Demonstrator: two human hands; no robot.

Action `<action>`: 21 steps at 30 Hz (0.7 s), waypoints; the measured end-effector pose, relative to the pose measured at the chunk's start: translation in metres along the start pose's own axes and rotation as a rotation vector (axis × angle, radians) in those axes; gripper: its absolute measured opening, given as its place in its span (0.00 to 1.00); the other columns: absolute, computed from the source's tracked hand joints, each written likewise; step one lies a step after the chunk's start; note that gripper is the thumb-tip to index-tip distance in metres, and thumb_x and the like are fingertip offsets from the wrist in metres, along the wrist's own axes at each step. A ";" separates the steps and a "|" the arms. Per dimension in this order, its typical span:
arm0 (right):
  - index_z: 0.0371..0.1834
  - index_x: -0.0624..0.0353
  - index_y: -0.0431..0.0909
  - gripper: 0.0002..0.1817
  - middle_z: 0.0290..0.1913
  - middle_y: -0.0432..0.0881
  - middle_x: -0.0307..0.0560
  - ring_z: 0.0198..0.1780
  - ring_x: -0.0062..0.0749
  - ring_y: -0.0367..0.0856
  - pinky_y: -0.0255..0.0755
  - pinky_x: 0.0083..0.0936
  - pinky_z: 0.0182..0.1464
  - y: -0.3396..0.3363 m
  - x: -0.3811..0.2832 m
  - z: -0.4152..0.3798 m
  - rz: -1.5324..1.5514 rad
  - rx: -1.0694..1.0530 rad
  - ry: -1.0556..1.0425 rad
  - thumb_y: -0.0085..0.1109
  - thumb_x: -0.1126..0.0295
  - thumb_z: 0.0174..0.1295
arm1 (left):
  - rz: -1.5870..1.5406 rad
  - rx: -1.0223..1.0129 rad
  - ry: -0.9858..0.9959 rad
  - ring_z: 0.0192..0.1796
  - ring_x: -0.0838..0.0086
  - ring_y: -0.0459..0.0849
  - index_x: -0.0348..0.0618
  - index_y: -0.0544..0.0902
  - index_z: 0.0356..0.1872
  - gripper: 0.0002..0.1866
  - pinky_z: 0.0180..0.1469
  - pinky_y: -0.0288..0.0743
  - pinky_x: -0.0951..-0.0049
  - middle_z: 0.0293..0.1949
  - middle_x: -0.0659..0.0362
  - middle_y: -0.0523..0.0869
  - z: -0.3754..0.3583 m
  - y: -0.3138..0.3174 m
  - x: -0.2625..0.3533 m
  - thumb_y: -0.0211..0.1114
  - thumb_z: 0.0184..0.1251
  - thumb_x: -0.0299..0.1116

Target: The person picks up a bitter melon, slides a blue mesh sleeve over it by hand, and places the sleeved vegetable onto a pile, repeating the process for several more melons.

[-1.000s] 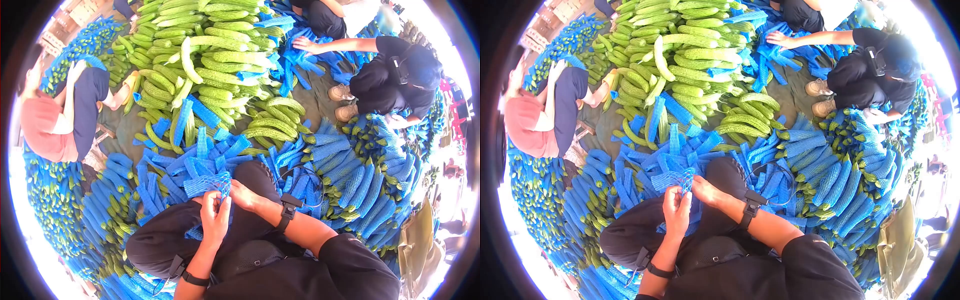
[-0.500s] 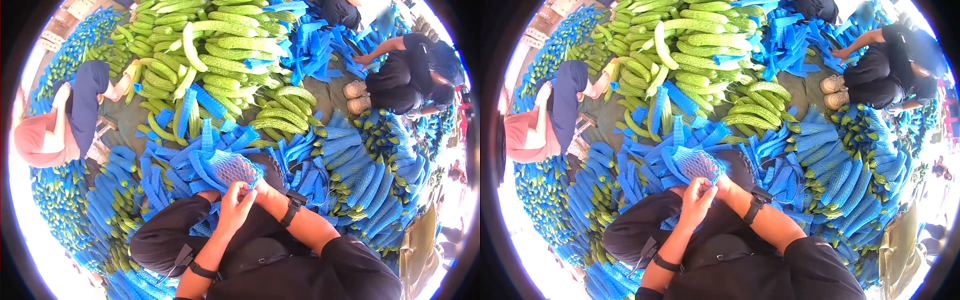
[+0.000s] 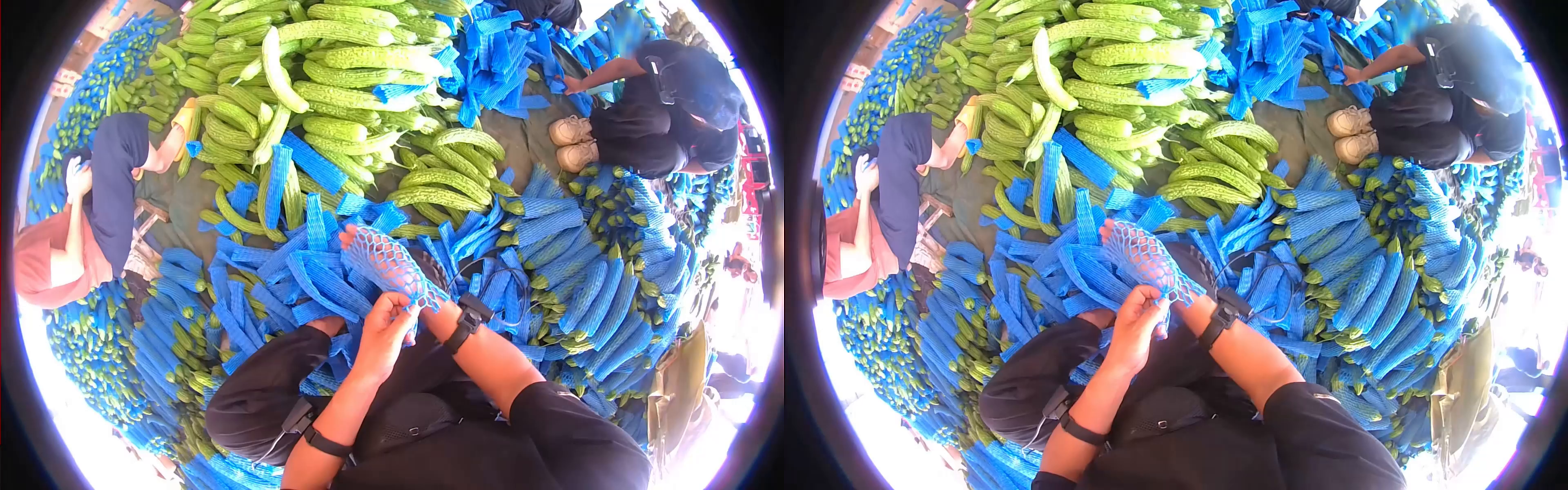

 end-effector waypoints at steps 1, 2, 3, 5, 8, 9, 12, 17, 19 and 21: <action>0.77 0.63 0.65 0.24 0.75 0.72 0.51 0.68 0.36 0.77 0.71 0.33 0.71 -0.010 -0.007 0.005 0.005 0.002 0.000 0.42 0.68 0.81 | 0.043 -0.034 -0.018 0.30 0.85 0.75 0.46 0.77 0.48 0.05 0.34 0.74 0.80 0.31 0.69 0.77 0.003 -0.002 -0.003 0.63 0.79 0.31; 0.76 0.62 0.66 0.24 0.71 0.75 0.53 0.66 0.37 0.79 0.73 0.36 0.68 -0.032 -0.016 0.012 0.276 -0.083 0.055 0.46 0.67 0.80 | 0.077 -0.072 -0.027 0.37 0.81 0.82 0.43 0.78 0.52 0.08 0.42 0.79 0.76 0.38 0.64 0.83 0.009 -0.012 -0.011 0.63 0.79 0.32; 0.76 0.61 0.67 0.25 0.67 0.78 0.54 0.63 0.37 0.81 0.75 0.39 0.65 -0.062 -0.025 0.020 0.544 -0.171 0.110 0.49 0.67 0.78 | 0.081 -0.072 -0.026 0.37 0.81 0.82 0.43 0.78 0.52 0.08 0.42 0.79 0.76 0.38 0.64 0.83 0.009 -0.012 -0.012 0.63 0.79 0.32; 0.75 0.58 0.69 0.26 0.60 0.84 0.57 0.58 0.38 0.85 0.79 0.44 0.59 -0.131 -0.042 0.026 1.081 -0.345 0.228 0.56 0.66 0.75 | 0.203 0.063 0.008 0.47 0.73 0.87 0.41 0.77 0.57 0.13 0.50 0.82 0.71 0.46 0.57 0.86 0.008 -0.015 -0.013 0.62 0.80 0.34; 0.62 0.60 0.80 0.20 0.44 0.87 0.55 0.45 0.44 0.87 0.81 0.47 0.48 -0.203 -0.075 0.010 1.370 0.089 0.259 0.57 0.69 0.68 | 0.161 0.045 -0.090 0.52 0.68 0.88 0.39 0.76 0.61 0.15 0.55 0.82 0.68 0.49 0.53 0.87 -0.009 -0.033 -0.016 0.60 0.81 0.34; 0.54 0.59 0.81 0.15 0.42 0.87 0.55 0.44 0.46 0.86 0.80 0.47 0.46 -0.185 -0.082 0.008 1.908 -0.039 0.249 0.57 0.68 0.65 | 0.127 0.031 -0.119 0.51 0.69 0.88 0.39 0.76 0.61 0.15 0.54 0.82 0.69 0.48 0.53 0.87 -0.015 -0.040 -0.017 0.59 0.81 0.34; 0.28 0.56 0.85 0.07 0.35 0.86 0.55 0.41 0.52 0.86 0.77 0.47 0.41 -0.129 -0.099 0.005 3.495 -0.534 0.132 0.58 0.68 0.57 | 0.158 0.091 -0.130 0.49 0.70 0.88 0.38 0.76 0.60 0.14 0.53 0.82 0.69 0.46 0.54 0.87 -0.030 -0.056 -0.022 0.58 0.81 0.34; 0.27 0.57 0.87 0.09 0.34 0.87 0.55 0.40 0.51 0.86 0.78 0.48 0.42 -0.133 -0.100 0.015 3.502 -0.582 -0.073 0.60 0.65 0.55 | 0.108 0.173 -0.175 0.46 0.70 0.88 0.38 0.77 0.59 0.14 0.51 0.82 0.70 0.45 0.55 0.87 -0.040 -0.068 -0.033 0.58 0.81 0.34; 0.27 0.57 0.87 0.10 0.34 0.86 0.56 0.40 0.52 0.85 0.78 0.48 0.42 -0.117 -0.104 0.012 3.573 -0.451 0.093 0.60 0.65 0.55 | 0.105 0.173 -0.164 0.46 0.71 0.88 0.39 0.78 0.59 0.14 0.51 0.82 0.70 0.44 0.55 0.87 -0.040 -0.070 -0.033 0.58 0.81 0.35; 0.32 0.59 0.87 0.10 0.35 0.85 0.57 0.40 0.53 0.84 0.78 0.47 0.43 -0.101 -0.110 0.006 3.598 -0.409 0.017 0.62 0.64 0.54 | 0.117 0.154 -0.138 0.46 0.71 0.88 0.39 0.78 0.59 0.14 0.52 0.82 0.70 0.44 0.55 0.87 -0.043 -0.069 -0.032 0.59 0.81 0.35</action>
Point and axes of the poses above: each hand's wrist, its own z-axis towards the middle knuckle, its own y-axis out of the palm, x = y × z, the point moved 1 cm from there along z, towards the middle knuckle
